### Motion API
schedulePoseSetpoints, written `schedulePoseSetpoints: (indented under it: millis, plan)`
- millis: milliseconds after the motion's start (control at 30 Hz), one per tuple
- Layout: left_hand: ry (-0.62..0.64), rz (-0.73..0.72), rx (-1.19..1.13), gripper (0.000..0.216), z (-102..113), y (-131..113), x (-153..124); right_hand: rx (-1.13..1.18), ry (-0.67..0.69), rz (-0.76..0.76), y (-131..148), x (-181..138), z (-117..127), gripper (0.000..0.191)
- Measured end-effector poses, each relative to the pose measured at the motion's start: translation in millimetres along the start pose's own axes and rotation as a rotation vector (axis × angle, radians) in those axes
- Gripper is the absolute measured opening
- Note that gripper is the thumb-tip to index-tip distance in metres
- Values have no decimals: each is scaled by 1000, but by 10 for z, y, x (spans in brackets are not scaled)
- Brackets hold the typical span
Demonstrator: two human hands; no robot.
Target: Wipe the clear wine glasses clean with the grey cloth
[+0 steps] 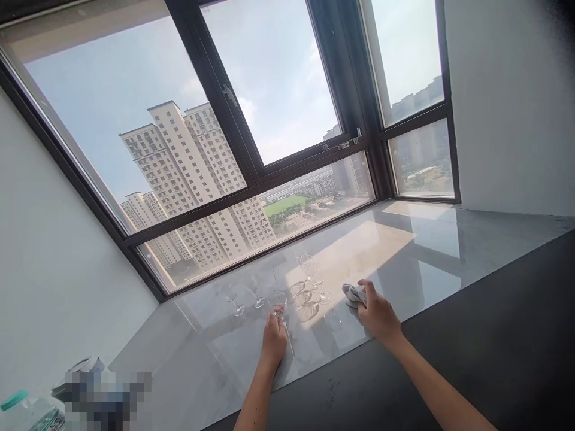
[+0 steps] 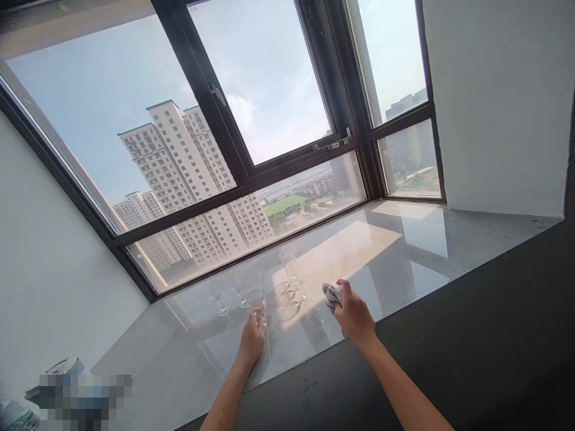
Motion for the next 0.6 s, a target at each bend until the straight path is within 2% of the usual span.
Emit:
schedulePoseSetpoints:
  millis: [200, 400, 600]
  plan:
    - [52, 45, 42, 27, -15, -9, -7, -36, -24, 7, 0, 1, -14, 34]
    - [127, -16, 228, 16, -73, -62, 15, -23, -61, 23, -6, -1, -30, 36]
    - [151, 46, 394, 17, -223, -29, 351, -38, -63, 22, 25, -3, -14, 35]
Point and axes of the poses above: each hand's wrist, its own x-axis towards the middle knuckle, its own z-axis out of the back of the hand, y = z × x, the point moved 4 cm from there along x, towards the middle knuckle, and after that the axes turned 5 degrees about y, right-handed, at the moved point
